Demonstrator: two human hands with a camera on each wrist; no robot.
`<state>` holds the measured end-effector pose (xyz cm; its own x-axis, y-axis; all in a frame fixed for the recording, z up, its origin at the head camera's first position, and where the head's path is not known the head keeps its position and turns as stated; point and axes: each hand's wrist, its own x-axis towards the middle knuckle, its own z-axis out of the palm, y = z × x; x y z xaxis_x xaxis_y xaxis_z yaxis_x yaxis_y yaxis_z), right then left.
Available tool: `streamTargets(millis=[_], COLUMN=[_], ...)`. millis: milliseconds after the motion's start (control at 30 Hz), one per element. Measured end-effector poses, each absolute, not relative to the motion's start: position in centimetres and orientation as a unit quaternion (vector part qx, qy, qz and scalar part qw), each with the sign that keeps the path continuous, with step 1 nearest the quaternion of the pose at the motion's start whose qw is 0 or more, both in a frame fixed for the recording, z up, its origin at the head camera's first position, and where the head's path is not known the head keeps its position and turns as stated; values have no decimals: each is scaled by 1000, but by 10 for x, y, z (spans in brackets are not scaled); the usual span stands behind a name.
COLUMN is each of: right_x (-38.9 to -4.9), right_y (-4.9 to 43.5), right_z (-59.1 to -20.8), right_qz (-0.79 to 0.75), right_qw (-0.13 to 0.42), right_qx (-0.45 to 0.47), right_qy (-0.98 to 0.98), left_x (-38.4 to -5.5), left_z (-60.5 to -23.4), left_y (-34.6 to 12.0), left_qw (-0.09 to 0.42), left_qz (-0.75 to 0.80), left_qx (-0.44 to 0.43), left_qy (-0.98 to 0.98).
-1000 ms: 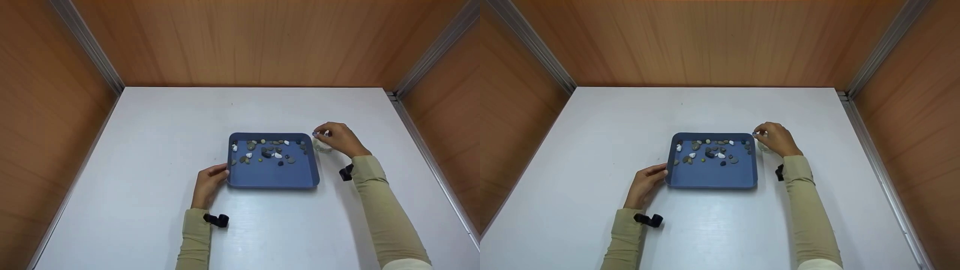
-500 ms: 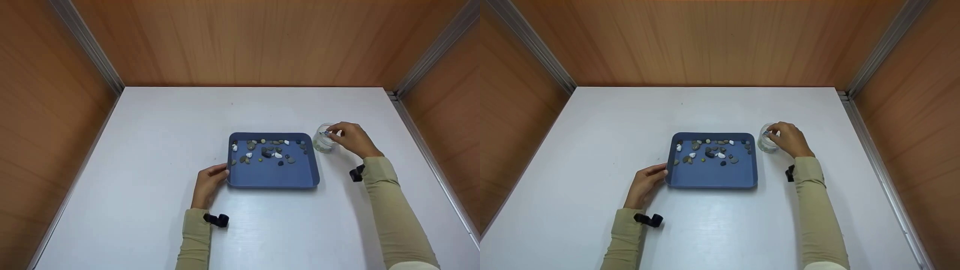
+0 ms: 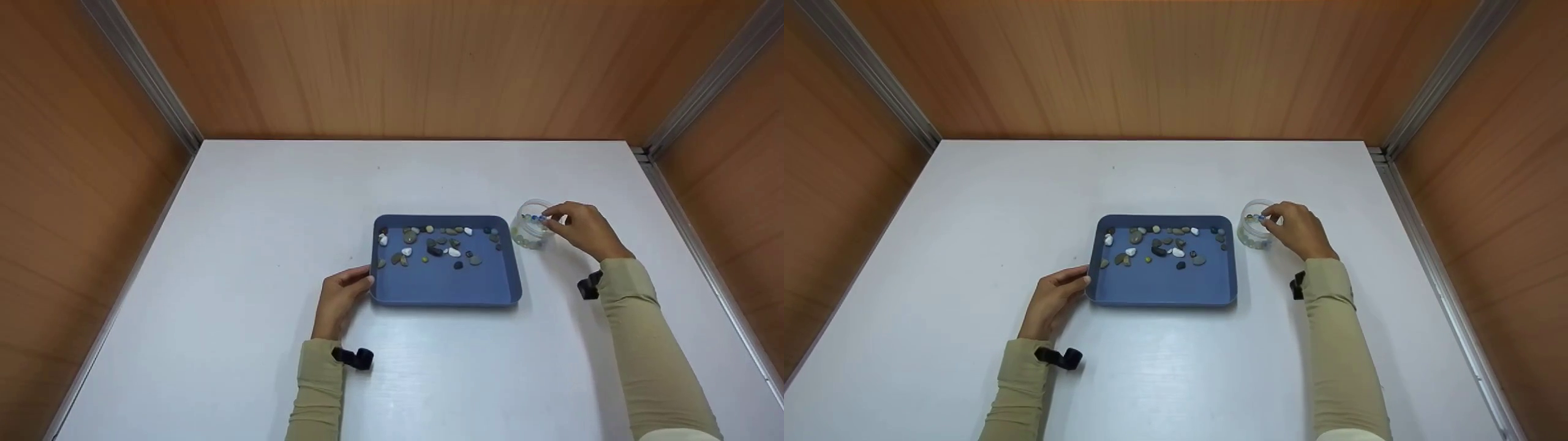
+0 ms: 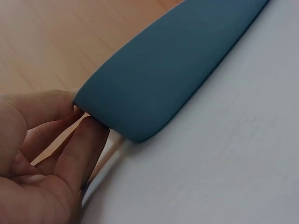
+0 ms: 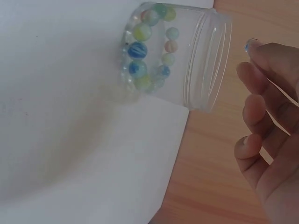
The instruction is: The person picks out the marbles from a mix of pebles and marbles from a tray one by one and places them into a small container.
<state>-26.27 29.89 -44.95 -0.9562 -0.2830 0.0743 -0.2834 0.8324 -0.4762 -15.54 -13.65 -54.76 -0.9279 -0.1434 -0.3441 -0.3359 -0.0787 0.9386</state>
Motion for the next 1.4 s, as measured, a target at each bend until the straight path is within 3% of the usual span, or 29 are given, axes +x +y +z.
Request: streamTargets(millis=[1000, 1200, 1400], right_x=[-253, -247, -241], right_y=[295, 291, 282], right_z=[-464, -472, -479], right_qz=[273, 281, 305], right_qw=[25, 60, 113], right_qx=[144, 145, 131], right_qy=[-951, -947, -936], left_x=[-161, -159, -162], left_z=[-546, -540, -526], left_y=[-140, -144, -151], left_qw=[62, 55, 80], left_qz=[697, 667, 606], left_qx=[-160, -128, -95], left_qy=[696, 732, 786])
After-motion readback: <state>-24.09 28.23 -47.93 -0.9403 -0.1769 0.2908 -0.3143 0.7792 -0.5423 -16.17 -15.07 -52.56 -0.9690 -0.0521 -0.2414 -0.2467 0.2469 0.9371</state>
